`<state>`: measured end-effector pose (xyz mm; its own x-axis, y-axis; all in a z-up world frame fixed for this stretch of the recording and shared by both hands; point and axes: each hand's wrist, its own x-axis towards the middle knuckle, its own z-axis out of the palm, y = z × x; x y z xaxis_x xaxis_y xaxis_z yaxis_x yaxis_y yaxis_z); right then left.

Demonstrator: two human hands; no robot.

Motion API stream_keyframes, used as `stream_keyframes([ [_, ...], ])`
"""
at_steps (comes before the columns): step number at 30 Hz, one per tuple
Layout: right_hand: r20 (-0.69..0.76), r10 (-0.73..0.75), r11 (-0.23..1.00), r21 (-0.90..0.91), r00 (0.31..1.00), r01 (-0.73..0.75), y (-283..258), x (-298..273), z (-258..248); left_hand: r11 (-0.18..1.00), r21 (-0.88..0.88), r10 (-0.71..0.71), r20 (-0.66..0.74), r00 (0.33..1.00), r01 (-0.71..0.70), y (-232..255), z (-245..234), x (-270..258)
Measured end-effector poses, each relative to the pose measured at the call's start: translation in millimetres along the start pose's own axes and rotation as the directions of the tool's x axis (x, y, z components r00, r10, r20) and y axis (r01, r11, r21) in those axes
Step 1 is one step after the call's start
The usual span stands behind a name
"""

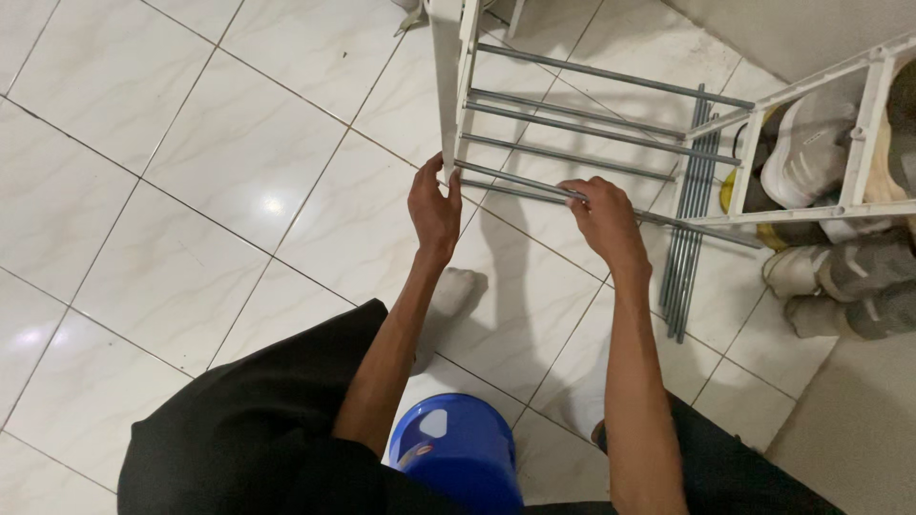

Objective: The person assembles a white plastic shoe rack by inserting metal rods into the side frames. They pick up rods one at a time and slide them into the designated slots on both sides of the rack, gradually building the shelving structure.

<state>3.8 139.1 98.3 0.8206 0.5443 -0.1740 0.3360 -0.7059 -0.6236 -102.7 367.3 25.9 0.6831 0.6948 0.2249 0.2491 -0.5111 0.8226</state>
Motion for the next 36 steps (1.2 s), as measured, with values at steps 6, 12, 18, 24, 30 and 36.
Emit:
stream_keyframes([
  [6, -0.088, -0.188, 0.982, -0.02, 0.978, 0.187, -41, 27, 38, 0.997, 0.077, 0.011, 0.028, 1.0, -0.013, 2, 3, 4],
  [12, -0.172, -0.213, 0.976, -0.07, 0.962, 0.204, -61, 42, 74, 0.996, 0.084, 0.02, -0.014, 1.0, -0.019, 7, 9, 3],
  [18, -0.162, -0.264, 0.961, -0.128, 0.951, 0.245, -58, 56, 73, 0.996, 0.087, 0.032, 0.0, 0.999, -0.032, 8, 4, 9],
  [24, -0.148, -0.288, 0.956, -0.098, 0.946, 0.276, -56, 62, 73, 0.996, 0.081, 0.031, 0.009, 0.999, -0.031, 2, 4, 14],
  [30, -0.164, -0.282, 0.959, -0.068, 0.945, 0.274, -58, 63, 70, 0.998, 0.058, 0.034, 0.014, 0.999, -0.035, 3, 4, 18],
  [36, -0.089, -0.219, 0.973, 0.059, 0.972, 0.225, -53, 72, 75, 0.999, -0.014, 0.037, 0.014, 0.999, -0.036, 2, 4, 21],
])
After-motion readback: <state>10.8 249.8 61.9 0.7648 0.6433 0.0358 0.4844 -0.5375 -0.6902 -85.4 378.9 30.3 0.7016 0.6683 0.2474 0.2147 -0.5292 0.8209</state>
